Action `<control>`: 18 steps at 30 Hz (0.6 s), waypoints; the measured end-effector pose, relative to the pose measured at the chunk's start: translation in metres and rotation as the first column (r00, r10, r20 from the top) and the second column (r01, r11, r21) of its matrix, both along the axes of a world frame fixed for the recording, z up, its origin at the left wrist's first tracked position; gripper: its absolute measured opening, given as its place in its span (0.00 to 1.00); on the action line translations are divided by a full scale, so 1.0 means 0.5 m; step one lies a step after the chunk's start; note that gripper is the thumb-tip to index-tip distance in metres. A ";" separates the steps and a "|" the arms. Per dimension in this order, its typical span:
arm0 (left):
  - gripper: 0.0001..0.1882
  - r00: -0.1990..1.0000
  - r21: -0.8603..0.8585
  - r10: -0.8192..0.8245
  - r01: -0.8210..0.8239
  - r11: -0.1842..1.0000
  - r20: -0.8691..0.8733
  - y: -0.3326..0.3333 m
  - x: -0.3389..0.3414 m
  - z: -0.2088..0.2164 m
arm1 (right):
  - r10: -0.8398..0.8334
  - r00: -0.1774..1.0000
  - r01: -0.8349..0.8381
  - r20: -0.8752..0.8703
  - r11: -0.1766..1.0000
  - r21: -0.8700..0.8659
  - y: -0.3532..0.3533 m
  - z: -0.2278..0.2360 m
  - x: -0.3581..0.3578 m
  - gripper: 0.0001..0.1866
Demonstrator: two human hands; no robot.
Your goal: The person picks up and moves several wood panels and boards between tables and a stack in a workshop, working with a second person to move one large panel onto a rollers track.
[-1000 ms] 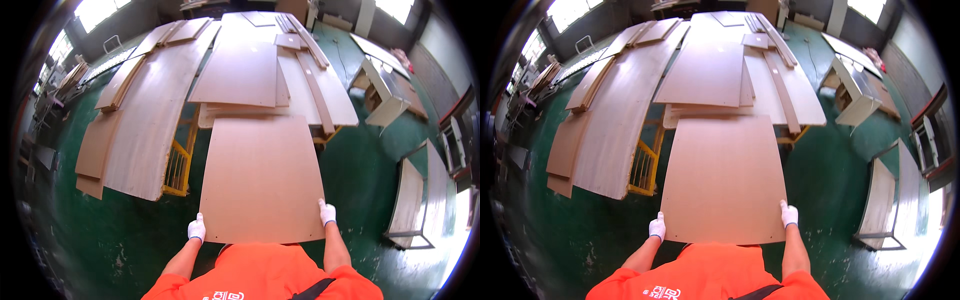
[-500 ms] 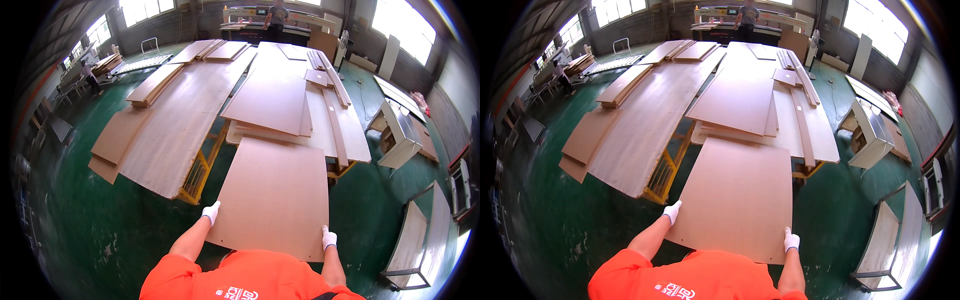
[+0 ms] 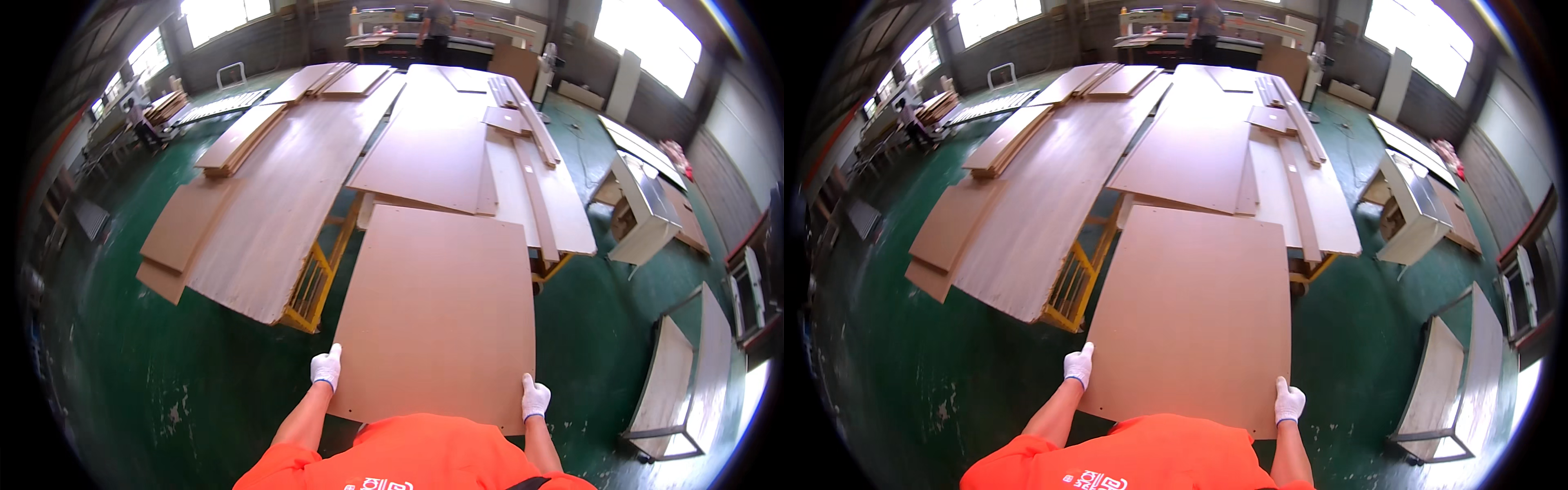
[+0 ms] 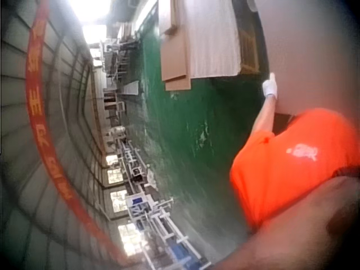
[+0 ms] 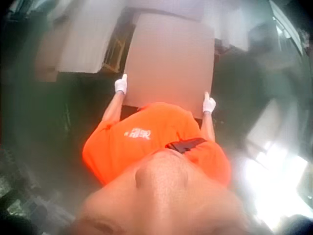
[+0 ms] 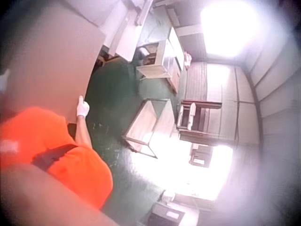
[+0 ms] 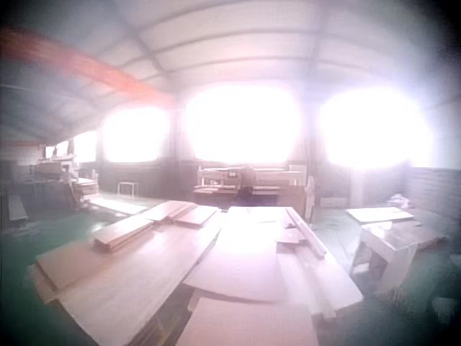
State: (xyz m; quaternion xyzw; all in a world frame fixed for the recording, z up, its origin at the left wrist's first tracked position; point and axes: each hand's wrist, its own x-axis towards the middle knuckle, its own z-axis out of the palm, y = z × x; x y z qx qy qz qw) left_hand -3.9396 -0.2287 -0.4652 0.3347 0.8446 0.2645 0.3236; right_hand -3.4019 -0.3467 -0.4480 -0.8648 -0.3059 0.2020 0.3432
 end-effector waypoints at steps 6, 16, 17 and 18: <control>0.33 0.996 0.094 0.054 -0.060 0.994 0.071 0.075 -0.013 -0.021 | 0.019 0.999 -0.018 -0.045 1.000 0.017 0.097 0.031 -0.013 0.33; 0.27 0.990 0.063 -0.051 0.043 0.997 0.133 0.370 -0.041 -0.027 | 0.078 0.996 -0.083 -0.043 0.988 -0.132 0.379 0.005 -0.036 0.29; 0.26 0.978 0.063 -0.101 0.091 0.994 0.184 0.379 -0.063 -0.022 | 0.085 0.991 -0.097 -0.106 0.988 -0.118 0.401 -0.003 -0.038 0.28; 0.25 0.963 0.065 -0.147 0.136 0.989 0.226 0.390 -0.097 -0.027 | 0.094 0.980 -0.113 -0.178 0.989 -0.098 0.425 0.005 -0.066 0.27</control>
